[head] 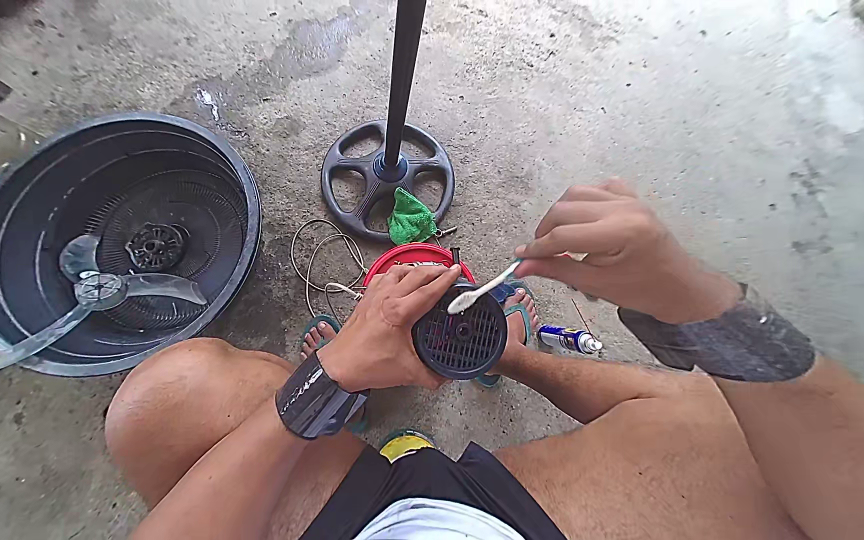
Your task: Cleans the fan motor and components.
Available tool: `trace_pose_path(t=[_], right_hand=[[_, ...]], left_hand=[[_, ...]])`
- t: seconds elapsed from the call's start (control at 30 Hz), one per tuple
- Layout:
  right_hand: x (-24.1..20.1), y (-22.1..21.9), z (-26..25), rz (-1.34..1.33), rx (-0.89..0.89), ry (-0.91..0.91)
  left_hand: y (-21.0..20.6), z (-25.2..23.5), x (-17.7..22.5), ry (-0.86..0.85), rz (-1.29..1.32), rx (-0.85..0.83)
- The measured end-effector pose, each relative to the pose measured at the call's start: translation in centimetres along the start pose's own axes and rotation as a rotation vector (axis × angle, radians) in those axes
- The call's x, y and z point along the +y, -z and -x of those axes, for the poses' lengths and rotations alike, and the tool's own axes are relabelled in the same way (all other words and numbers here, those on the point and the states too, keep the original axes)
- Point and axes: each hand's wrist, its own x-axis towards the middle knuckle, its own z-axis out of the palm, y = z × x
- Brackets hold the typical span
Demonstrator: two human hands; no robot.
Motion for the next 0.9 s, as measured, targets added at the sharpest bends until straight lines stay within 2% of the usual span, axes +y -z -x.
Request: trace_pose_path(t=[0.1, 0.23, 0.33, 0.43, 0.5, 0.6, 0.73, 0.9], right_hand=[[-0.4, -0.7, -0.2, -0.043, -0.014, 0.002], [0.8, 0.6, 0.1, -0.041, -0.007, -0.045], [0.1, -0.4, 0.0, -0.087, -0.055, -0.047], [0.8, 0.9, 0.1, -0.035, -0.084, -0.057], [0.5, 1.1, 0.0, -0.008, -0.086, -0.035], [-0.2, -0.5, -0.2, -0.103, -0.163, 0.034], [0.8, 0.6, -0.1, 0.001, -0.061, 0.025], [0.9, -0.5, -0.2, -0.088, -0.087, 0.074]], left_hand=[[0.1, 0.3, 0.0, -0.014, 0.002, 0.000], [-0.1, 0.3, 0.1, -0.014, -0.013, -0.004], [0.1, 0.4, 0.0, -0.004, -0.007, 0.006], [0.0, 0.4, 0.2, 0.008, -0.016, -0.001], [-0.2, 0.1, 0.2, 0.006, -0.017, -0.008], [-0.1, 0.0, 0.2, -0.002, -0.030, -0.005], [-0.3, -0.1, 0.2, -0.001, -0.038, -0.007], [0.1, 0.4, 0.1, -0.017, -0.010, 0.009]])
